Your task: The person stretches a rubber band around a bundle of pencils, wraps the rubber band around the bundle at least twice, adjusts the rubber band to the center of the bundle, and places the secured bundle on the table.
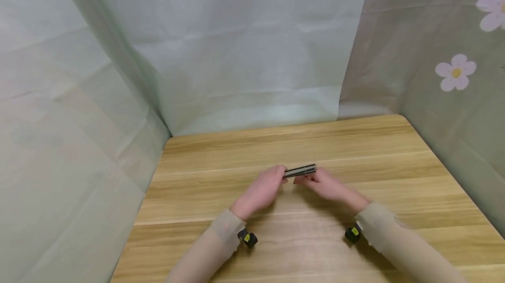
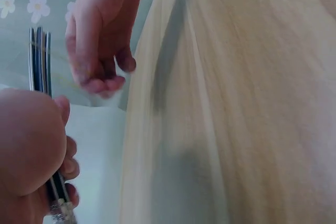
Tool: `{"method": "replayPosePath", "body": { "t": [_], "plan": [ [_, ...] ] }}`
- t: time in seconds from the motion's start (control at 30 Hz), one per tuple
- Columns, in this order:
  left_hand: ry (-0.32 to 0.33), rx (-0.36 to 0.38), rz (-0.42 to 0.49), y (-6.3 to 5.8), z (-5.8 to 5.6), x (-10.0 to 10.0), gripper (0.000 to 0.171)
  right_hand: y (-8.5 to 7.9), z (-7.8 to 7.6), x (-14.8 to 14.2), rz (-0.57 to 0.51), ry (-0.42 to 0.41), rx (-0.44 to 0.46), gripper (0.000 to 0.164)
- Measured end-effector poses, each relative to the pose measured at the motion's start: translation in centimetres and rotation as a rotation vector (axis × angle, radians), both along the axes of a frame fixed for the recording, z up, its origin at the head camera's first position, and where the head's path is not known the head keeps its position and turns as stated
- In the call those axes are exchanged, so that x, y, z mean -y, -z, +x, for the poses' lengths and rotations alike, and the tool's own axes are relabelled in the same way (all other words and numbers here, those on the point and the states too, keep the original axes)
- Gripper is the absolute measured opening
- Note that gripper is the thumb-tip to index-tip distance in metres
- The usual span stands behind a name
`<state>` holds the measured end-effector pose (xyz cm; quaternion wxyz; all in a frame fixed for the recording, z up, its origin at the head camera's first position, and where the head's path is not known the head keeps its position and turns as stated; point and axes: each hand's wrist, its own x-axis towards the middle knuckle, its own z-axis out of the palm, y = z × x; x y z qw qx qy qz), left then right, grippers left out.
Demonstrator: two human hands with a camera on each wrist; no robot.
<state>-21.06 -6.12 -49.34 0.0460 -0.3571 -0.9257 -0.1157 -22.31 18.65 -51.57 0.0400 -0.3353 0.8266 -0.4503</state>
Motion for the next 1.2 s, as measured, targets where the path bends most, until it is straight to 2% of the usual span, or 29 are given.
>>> {"method": "replayPosePath", "body": {
  "t": [0.13, 0.23, 0.33, 0.4, 0.5, 0.6, 0.73, 0.8, 0.87, 0.93, 1.0, 1.07, 1.2],
  "plan": [
    [-0.054, -0.076, -0.023, -0.9, -0.2, -0.5, 0.017, -0.2, 0.1, 1.5, 0.123, -0.028, 0.002, 0.019],
    [-0.100, -0.084, -0.017, -1.6, -0.7, -0.8, 0.014, -0.5, 0.2, 2.4, 0.228, -0.048, -0.039, 0.021],
    [-0.178, -0.071, -0.013, -2.2, -1.5, -0.7, 0.015, -0.9, 0.4, 3.0, 0.261, -0.098, -0.105, 0.020],
    [-0.248, -0.063, -0.025, -2.4, -2.3, -0.4, 0.016, -1.2, 0.6, 3.3, 0.255, -0.104, -0.172, 0.017],
    [-0.357, -0.035, -0.055, -2.4, -3.3, 0.4, 0.018, -1.4, 0.8, 3.3, 0.239, -0.042, -0.287, 0.011],
    [-0.422, 0.044, -0.064, -2.1, -3.9, 1.3, 0.018, -1.4, 0.8, 2.8, 0.193, 0.018, -0.391, 0.013],
    [-0.460, 0.128, -0.043, -1.6, -4.2, 2.2, 0.017, -1.8, 1.0, 2.2, 0.058, -0.055, -0.468, 0.020],
    [-0.467, 0.141, -0.039, -1.4, -4.2, 2.4, 0.017, -1.9, 1.2, 2.2, -0.026, -0.123, -0.463, 0.022],
    [-0.466, 0.145, -0.041, -1.3, -4.2, 2.5, 0.018, -2.0, 1.5, 2.3, -0.105, -0.173, -0.401, 0.025],
    [-0.461, 0.144, -0.036, -1.1, -4.0, 2.5, 0.019, -2.0, 1.9, 2.6, -0.174, -0.189, -0.295, 0.029],
    [-0.452, 0.131, -0.026, -1.0, -3.7, 2.5, 0.018, -2.1, 2.3, 3.0, -0.274, -0.186, -0.118, 0.035],
    [-0.443, 0.110, 0.000, -1.0, -3.5, 2.3, 0.018, -2.3, 2.5, 3.5, -0.391, -0.140, 0.073, 0.042],
    [-0.436, 0.025, 0.102, -0.9, -2.9, 1.7, 0.017, -2.4, 2.7, 4.5, -0.669, -0.005, 0.442, 0.055]
  ]
}}
